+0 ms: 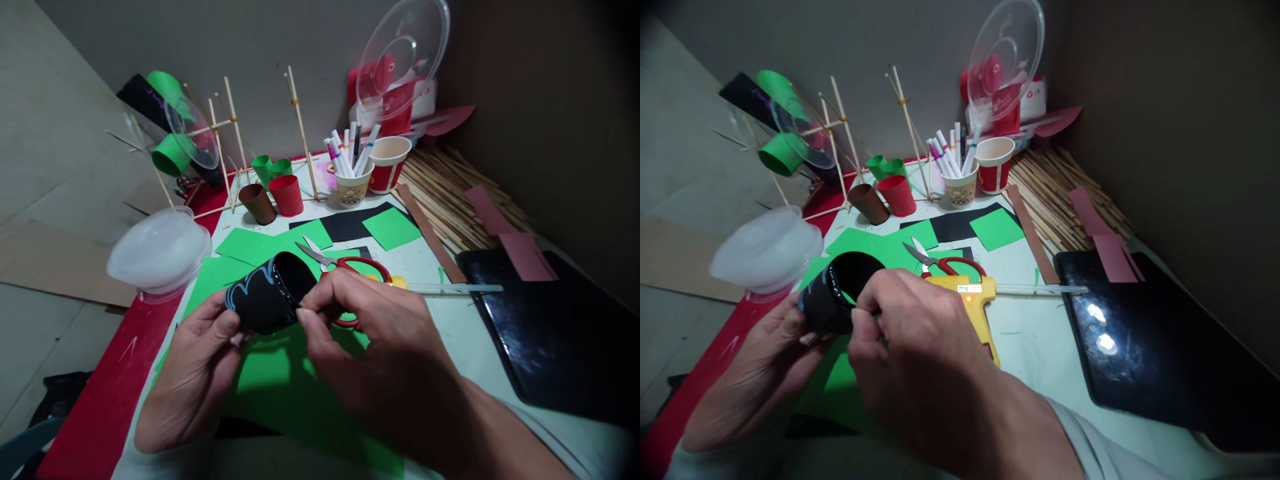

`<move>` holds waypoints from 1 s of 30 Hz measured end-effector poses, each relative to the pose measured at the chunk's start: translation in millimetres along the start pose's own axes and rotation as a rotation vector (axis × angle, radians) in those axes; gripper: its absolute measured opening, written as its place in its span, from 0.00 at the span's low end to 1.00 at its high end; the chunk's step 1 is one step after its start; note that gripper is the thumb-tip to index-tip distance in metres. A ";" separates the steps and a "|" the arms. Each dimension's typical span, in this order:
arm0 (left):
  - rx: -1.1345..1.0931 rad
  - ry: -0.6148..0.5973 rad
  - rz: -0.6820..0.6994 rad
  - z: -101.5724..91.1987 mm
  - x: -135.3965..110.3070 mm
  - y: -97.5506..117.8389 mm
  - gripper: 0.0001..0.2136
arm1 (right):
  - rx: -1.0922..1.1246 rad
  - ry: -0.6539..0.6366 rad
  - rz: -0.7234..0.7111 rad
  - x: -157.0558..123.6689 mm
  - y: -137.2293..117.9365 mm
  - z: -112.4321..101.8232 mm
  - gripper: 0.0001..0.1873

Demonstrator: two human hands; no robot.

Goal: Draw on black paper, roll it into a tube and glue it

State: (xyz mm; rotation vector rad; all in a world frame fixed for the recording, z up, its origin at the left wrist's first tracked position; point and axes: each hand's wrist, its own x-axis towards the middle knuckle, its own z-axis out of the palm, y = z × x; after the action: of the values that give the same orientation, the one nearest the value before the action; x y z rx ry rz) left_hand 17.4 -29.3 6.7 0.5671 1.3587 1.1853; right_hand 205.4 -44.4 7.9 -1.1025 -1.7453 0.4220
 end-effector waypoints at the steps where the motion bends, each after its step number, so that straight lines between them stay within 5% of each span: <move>1: -0.004 -0.005 0.001 -0.5 0.3 -0.4 0.30 | 0.001 0.000 0.000 0.0 -0.2 0.0 0.06; 24: 0.006 -0.054 0.010 -1.5 0.5 -3.3 0.24 | 0.016 -0.032 -0.025 -2.7 -1.6 0.2 0.07; 30: 0.021 -0.007 0.007 1.2 -0.8 -1.4 0.25 | 0.137 -0.034 0.060 0.3 -5.8 -0.1 0.03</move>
State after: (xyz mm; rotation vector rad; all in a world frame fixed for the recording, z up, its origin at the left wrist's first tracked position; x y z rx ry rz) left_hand 19.1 -30.1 6.2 0.5912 1.3660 1.1747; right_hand 202.6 -47.2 12.2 -1.0560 -1.6898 0.5918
